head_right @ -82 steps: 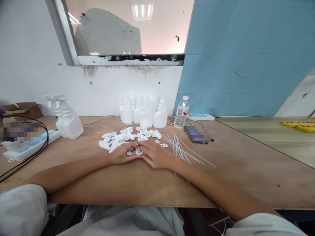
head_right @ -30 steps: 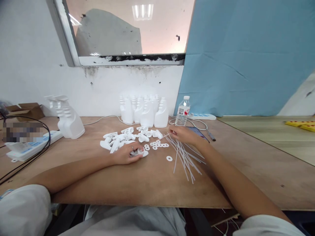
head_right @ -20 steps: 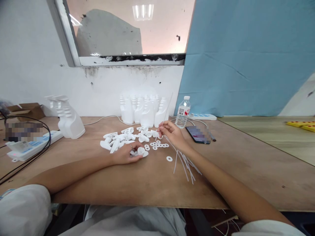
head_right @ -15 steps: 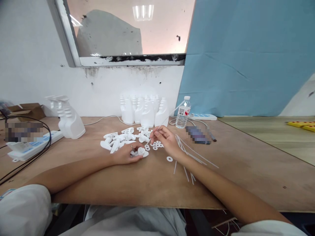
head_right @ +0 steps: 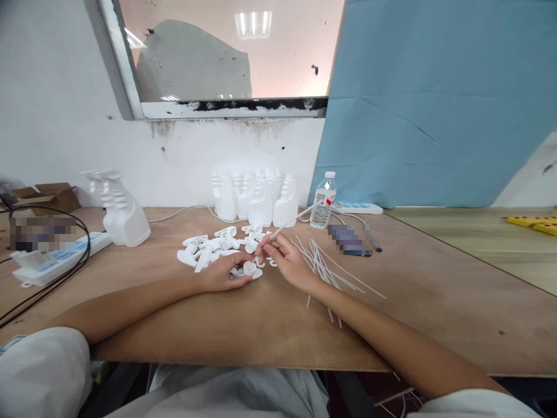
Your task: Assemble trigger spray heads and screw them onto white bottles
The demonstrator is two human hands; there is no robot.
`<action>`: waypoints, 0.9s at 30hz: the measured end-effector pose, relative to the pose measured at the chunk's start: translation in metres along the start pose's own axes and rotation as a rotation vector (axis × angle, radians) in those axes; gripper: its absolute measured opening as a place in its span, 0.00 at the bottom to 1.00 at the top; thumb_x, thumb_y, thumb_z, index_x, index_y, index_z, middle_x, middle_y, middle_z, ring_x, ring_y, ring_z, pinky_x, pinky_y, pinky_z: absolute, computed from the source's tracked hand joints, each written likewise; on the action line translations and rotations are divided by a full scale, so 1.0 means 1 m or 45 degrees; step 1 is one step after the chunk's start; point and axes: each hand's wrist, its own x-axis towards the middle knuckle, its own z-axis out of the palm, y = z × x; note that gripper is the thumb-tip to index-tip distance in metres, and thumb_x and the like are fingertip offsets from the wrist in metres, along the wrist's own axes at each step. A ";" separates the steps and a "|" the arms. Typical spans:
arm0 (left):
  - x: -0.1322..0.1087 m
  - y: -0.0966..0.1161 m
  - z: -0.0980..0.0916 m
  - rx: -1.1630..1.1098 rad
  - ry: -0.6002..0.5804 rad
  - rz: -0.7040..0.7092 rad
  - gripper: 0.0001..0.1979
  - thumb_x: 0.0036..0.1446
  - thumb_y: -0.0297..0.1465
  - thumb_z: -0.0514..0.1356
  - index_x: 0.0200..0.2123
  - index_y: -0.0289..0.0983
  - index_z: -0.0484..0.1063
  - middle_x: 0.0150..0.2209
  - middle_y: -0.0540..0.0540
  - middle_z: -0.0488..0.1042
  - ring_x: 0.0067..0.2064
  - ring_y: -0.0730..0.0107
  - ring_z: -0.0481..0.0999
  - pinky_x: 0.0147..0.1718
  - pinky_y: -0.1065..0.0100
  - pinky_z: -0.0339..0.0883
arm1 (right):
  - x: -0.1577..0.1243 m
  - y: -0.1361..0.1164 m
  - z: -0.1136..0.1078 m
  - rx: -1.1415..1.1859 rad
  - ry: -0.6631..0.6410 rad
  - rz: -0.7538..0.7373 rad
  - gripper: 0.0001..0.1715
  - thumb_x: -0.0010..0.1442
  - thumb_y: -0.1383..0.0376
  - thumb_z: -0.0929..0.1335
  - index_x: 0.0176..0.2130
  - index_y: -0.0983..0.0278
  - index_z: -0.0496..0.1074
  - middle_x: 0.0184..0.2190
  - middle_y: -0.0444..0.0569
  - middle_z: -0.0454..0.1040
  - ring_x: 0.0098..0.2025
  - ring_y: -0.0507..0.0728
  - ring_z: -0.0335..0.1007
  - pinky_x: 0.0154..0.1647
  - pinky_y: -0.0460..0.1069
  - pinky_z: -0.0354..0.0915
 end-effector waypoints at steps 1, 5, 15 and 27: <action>0.000 0.000 0.000 0.004 0.000 0.001 0.22 0.59 0.38 0.59 0.54 0.37 0.67 0.45 0.44 0.75 0.43 0.65 0.74 0.44 0.66 0.66 | 0.000 -0.001 0.000 -0.017 -0.010 -0.003 0.11 0.65 0.56 0.67 0.39 0.62 0.66 0.33 0.46 0.73 0.32 0.52 0.71 0.37 0.50 0.67; 0.000 -0.002 0.001 0.028 0.001 0.012 0.21 0.59 0.38 0.60 0.54 0.37 0.67 0.45 0.44 0.75 0.41 0.66 0.73 0.42 0.66 0.66 | -0.001 0.000 -0.001 -0.051 -0.022 -0.016 0.11 0.66 0.56 0.66 0.39 0.62 0.67 0.33 0.46 0.73 0.32 0.52 0.71 0.37 0.50 0.66; 0.000 -0.002 0.000 0.011 -0.008 0.016 0.21 0.59 0.38 0.60 0.54 0.37 0.66 0.44 0.45 0.74 0.41 0.66 0.73 0.42 0.66 0.66 | -0.001 0.002 -0.003 -0.082 -0.022 -0.016 0.11 0.66 0.57 0.66 0.39 0.62 0.67 0.33 0.46 0.73 0.32 0.52 0.70 0.38 0.51 0.66; 0.001 0.001 -0.001 0.011 0.011 0.037 0.20 0.59 0.37 0.59 0.54 0.37 0.67 0.49 0.44 0.75 0.48 0.63 0.74 0.50 0.65 0.65 | 0.004 0.017 0.002 -0.451 -0.134 0.010 0.15 0.63 0.54 0.67 0.34 0.63 0.71 0.30 0.46 0.68 0.29 0.52 0.67 0.31 0.48 0.66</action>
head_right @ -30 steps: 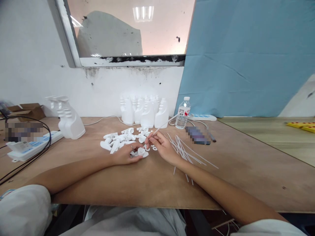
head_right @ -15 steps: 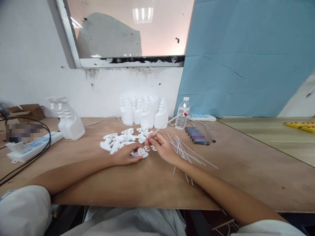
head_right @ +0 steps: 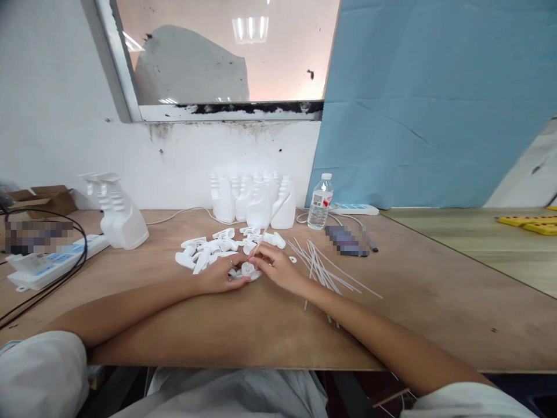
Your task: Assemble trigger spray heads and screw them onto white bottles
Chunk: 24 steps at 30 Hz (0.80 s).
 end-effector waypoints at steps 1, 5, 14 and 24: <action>0.000 0.001 0.000 0.007 -0.002 -0.010 0.21 0.59 0.37 0.59 0.54 0.37 0.67 0.48 0.44 0.75 0.47 0.63 0.74 0.48 0.65 0.65 | 0.000 0.001 0.001 -0.005 -0.005 0.012 0.14 0.63 0.55 0.67 0.34 0.63 0.71 0.29 0.46 0.68 0.29 0.52 0.66 0.31 0.48 0.66; 0.000 0.001 -0.001 0.008 -0.010 -0.073 0.21 0.59 0.37 0.59 0.54 0.37 0.67 0.44 0.45 0.75 0.41 0.65 0.73 0.43 0.66 0.67 | 0.004 0.002 0.003 0.049 -0.049 0.063 0.15 0.63 0.55 0.66 0.32 0.63 0.68 0.26 0.44 0.68 0.27 0.52 0.67 0.31 0.49 0.65; -0.001 -0.002 0.002 -0.247 0.026 -0.165 0.24 0.57 0.39 0.62 0.53 0.39 0.60 0.43 0.46 0.76 0.42 0.66 0.76 0.42 0.65 0.69 | 0.015 -0.006 0.002 0.012 -0.141 0.109 0.12 0.62 0.58 0.66 0.31 0.64 0.67 0.24 0.43 0.68 0.26 0.51 0.66 0.29 0.47 0.63; 0.000 -0.006 0.005 -0.373 0.047 -0.147 0.21 0.57 0.40 0.62 0.45 0.40 0.56 0.41 0.47 0.71 0.40 0.68 0.75 0.41 0.65 0.69 | 0.020 0.006 0.005 -0.097 -0.202 0.029 0.09 0.60 0.63 0.66 0.29 0.64 0.67 0.26 0.44 0.69 0.29 0.52 0.64 0.32 0.47 0.63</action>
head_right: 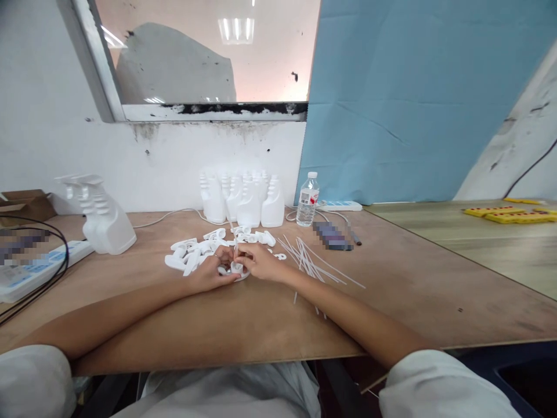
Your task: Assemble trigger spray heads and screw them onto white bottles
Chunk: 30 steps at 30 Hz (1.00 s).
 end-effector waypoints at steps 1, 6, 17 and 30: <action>0.000 0.000 0.000 0.003 0.000 0.002 0.20 0.57 0.40 0.62 0.45 0.39 0.56 0.41 0.47 0.71 0.40 0.68 0.75 0.41 0.65 0.69 | 0.000 0.000 0.000 -0.045 0.015 -0.023 0.09 0.60 0.63 0.66 0.29 0.65 0.67 0.26 0.44 0.69 0.29 0.52 0.64 0.32 0.47 0.62; -0.001 0.004 -0.002 0.080 0.020 -0.018 0.19 0.58 0.40 0.61 0.45 0.39 0.56 0.38 0.48 0.72 0.38 0.68 0.74 0.39 0.65 0.68 | -0.007 -0.004 -0.004 -0.163 0.074 -0.074 0.12 0.64 0.61 0.65 0.31 0.64 0.69 0.28 0.45 0.71 0.31 0.53 0.66 0.34 0.48 0.63; 0.044 0.042 -0.019 -0.495 0.110 -0.144 0.27 0.54 0.47 0.63 0.42 0.42 0.49 0.28 0.56 0.69 0.24 0.79 0.66 0.24 0.76 0.60 | -0.019 -0.005 -0.039 -1.032 0.170 -0.761 0.37 0.60 0.77 0.60 0.65 0.56 0.55 0.61 0.58 0.63 0.60 0.62 0.64 0.53 0.62 0.67; 0.175 -0.016 -0.079 0.022 0.681 -0.061 0.10 0.57 0.30 0.57 0.42 0.36 0.63 0.42 0.42 0.73 0.38 0.70 0.73 0.34 0.70 0.66 | -0.023 -0.027 -0.105 -0.810 1.123 -0.532 0.23 0.57 0.65 0.71 0.52 0.61 0.67 0.47 0.57 0.74 0.48 0.62 0.74 0.48 0.56 0.71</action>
